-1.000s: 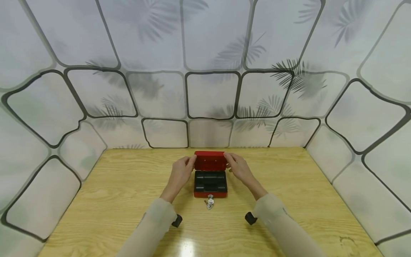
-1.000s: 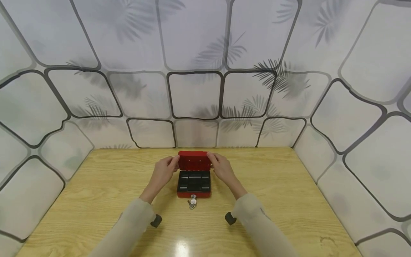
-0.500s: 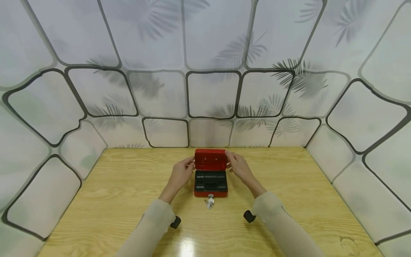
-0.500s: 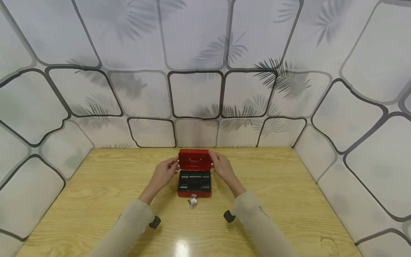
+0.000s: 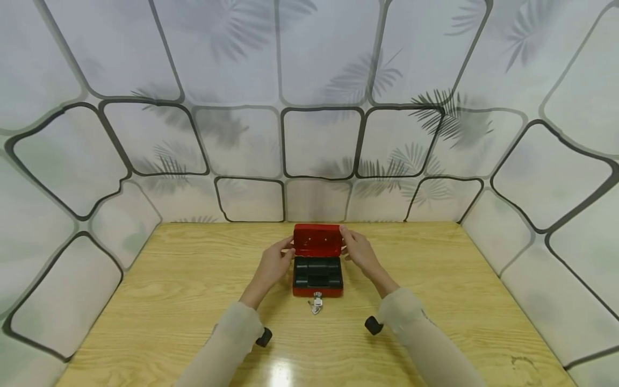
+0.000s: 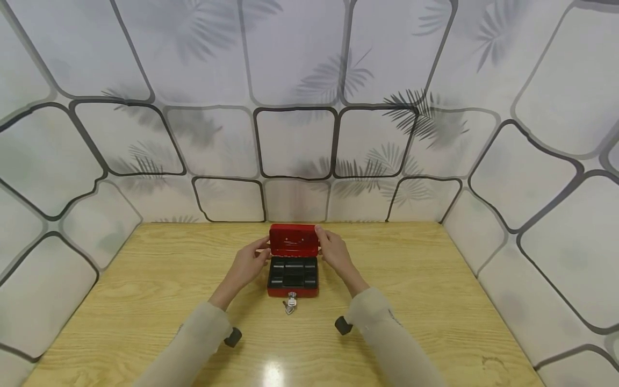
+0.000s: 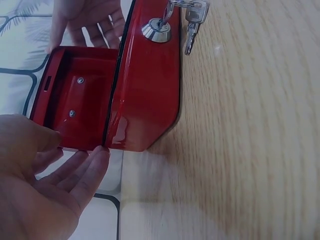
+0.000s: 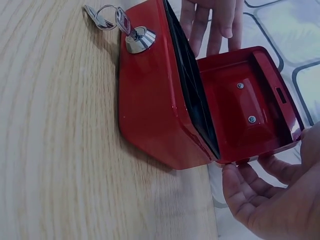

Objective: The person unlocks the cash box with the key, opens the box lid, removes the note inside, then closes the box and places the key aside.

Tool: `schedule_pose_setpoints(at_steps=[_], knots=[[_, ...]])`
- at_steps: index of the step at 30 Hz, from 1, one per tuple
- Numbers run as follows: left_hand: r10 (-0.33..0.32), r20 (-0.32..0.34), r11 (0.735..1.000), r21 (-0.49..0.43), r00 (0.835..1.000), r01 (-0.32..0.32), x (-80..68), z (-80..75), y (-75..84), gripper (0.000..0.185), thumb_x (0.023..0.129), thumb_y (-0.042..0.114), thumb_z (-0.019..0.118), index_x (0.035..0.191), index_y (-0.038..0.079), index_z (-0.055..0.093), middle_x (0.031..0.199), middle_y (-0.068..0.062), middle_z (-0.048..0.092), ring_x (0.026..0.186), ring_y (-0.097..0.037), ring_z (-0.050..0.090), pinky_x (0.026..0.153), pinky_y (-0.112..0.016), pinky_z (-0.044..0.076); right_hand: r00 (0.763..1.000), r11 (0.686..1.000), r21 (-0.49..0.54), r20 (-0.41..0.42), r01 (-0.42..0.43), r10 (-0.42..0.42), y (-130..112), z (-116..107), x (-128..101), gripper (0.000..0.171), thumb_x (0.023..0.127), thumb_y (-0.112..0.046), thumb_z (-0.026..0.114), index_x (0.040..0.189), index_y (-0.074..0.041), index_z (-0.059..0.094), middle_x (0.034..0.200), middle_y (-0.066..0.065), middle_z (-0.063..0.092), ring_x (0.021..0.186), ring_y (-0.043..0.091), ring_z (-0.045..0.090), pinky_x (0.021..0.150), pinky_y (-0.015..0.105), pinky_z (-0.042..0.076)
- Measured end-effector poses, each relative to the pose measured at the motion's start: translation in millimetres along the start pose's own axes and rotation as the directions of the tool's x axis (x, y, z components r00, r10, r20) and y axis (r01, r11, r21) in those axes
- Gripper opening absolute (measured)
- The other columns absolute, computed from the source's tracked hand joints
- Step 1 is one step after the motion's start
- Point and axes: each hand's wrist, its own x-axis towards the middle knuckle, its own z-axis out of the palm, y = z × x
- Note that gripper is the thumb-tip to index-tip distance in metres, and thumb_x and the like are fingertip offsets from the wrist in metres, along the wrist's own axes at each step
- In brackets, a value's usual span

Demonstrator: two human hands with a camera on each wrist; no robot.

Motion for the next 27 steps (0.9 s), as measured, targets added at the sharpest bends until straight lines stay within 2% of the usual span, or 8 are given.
schedule_pose_setpoints(at_steps=[4, 9, 14, 17, 21, 24, 27], knots=[[0.009, 0.002, 1.000, 0.009, 1.000, -0.009, -1.7, -0.6, 0.0, 0.045, 0.105, 0.005, 0.057, 0.149, -0.003, 0.052, 0.122, -0.021, 0.070, 0.095, -0.030, 0.072, 0.074, -0.034, 0.059, 1.000, 1.000, 0.011, 0.001, 0.009, -0.009, 0.7, -0.4, -1.4, 0.071, 0.109, -0.056, 0.038, 0.135, 0.006, 0.061, 0.115, 0.024, 0.065, 0.095, 0.038, 0.068, 0.083, 0.053, 0.060], [0.006, 0.001, 0.999, 0.033, 1.000, -0.006, -7.9, -0.8, 0.2, 0.043, 0.104, 0.006, 0.059, 0.146, -0.003, 0.055, 0.123, -0.021, 0.070, 0.095, -0.029, 0.072, 0.076, -0.036, 0.060, 1.000, 0.998, 0.061, -0.018, -0.016, 0.017, 4.1, 0.1, -3.7, 0.066, 0.112, -0.050, 0.035, 0.129, 0.007, 0.063, 0.109, 0.022, 0.066, 0.095, 0.039, 0.067, 0.082, 0.052, 0.059], [0.024, 0.001, 0.998, 0.057, 1.000, -0.024, -15.7, 0.2, -1.8, 0.040, 0.103, 0.005, 0.059, 0.141, -0.007, 0.058, 0.123, -0.023, 0.070, 0.105, -0.035, 0.071, 0.087, -0.045, 0.060, 0.999, 0.992, 0.117, -0.022, -0.037, 0.040, 7.5, -0.6, -8.7, 0.063, 0.113, -0.046, 0.033, 0.131, 0.007, 0.061, 0.110, 0.023, 0.065, 0.100, 0.041, 0.066, 0.082, 0.050, 0.058], [0.003, 0.024, 1.000, 0.028, 1.000, -0.004, -20.4, 0.0, -3.0, 0.041, 0.103, 0.006, 0.060, 0.142, -0.008, 0.057, 0.128, -0.023, 0.067, 0.110, -0.037, 0.069, 0.088, -0.046, 0.060, 0.999, 0.991, 0.134, -0.032, -0.028, 0.033, 8.6, -1.7, -12.8, 0.059, 0.114, -0.040, 0.033, 0.129, 0.009, 0.061, 0.112, 0.026, 0.064, 0.099, 0.040, 0.066, 0.080, 0.047, 0.058], [-0.030, 0.072, 0.999, -0.017, 0.997, 0.031, -25.7, -0.5, -6.0, 0.044, 0.102, 0.006, 0.062, 0.144, -0.007, 0.055, 0.136, -0.024, 0.063, 0.114, -0.037, 0.067, 0.082, -0.040, 0.061, 0.999, 0.988, 0.153, -0.040, -0.011, 0.018, 11.2, -3.4, -20.1, 0.049, 0.114, -0.027, 0.035, 0.126, 0.011, 0.062, 0.112, 0.027, 0.063, 0.095, 0.037, 0.065, 0.078, 0.045, 0.059], [-0.034, 0.100, 0.999, -0.021, 0.994, 0.037, -28.9, -1.1, -9.0, 0.047, 0.102, 0.006, 0.063, 0.146, -0.007, 0.053, 0.141, -0.024, 0.059, 0.118, -0.037, 0.065, 0.083, -0.040, 0.061, 1.000, 0.992, 0.125, -0.028, 0.006, -0.002, 13.3, -4.8, -27.3, 0.040, 0.111, -0.016, 0.039, 0.127, 0.012, 0.062, 0.112, 0.027, 0.063, 0.096, 0.038, 0.065, 0.079, 0.045, 0.060], [-0.040, 0.128, 0.999, -0.025, 0.991, 0.043, -32.4, -2.1, -11.0, 0.049, 0.102, 0.007, 0.063, 0.148, -0.007, 0.051, 0.145, -0.024, 0.056, 0.122, -0.038, 0.063, 0.088, -0.043, 0.060, 0.999, 0.998, 0.044, -0.009, 0.043, -0.042, 15.1, -5.5, -34.9, 0.032, 0.108, -0.008, 0.047, 0.127, 0.012, 0.063, 0.112, 0.027, 0.065, 0.096, 0.039, 0.066, 0.078, 0.043, 0.060]])
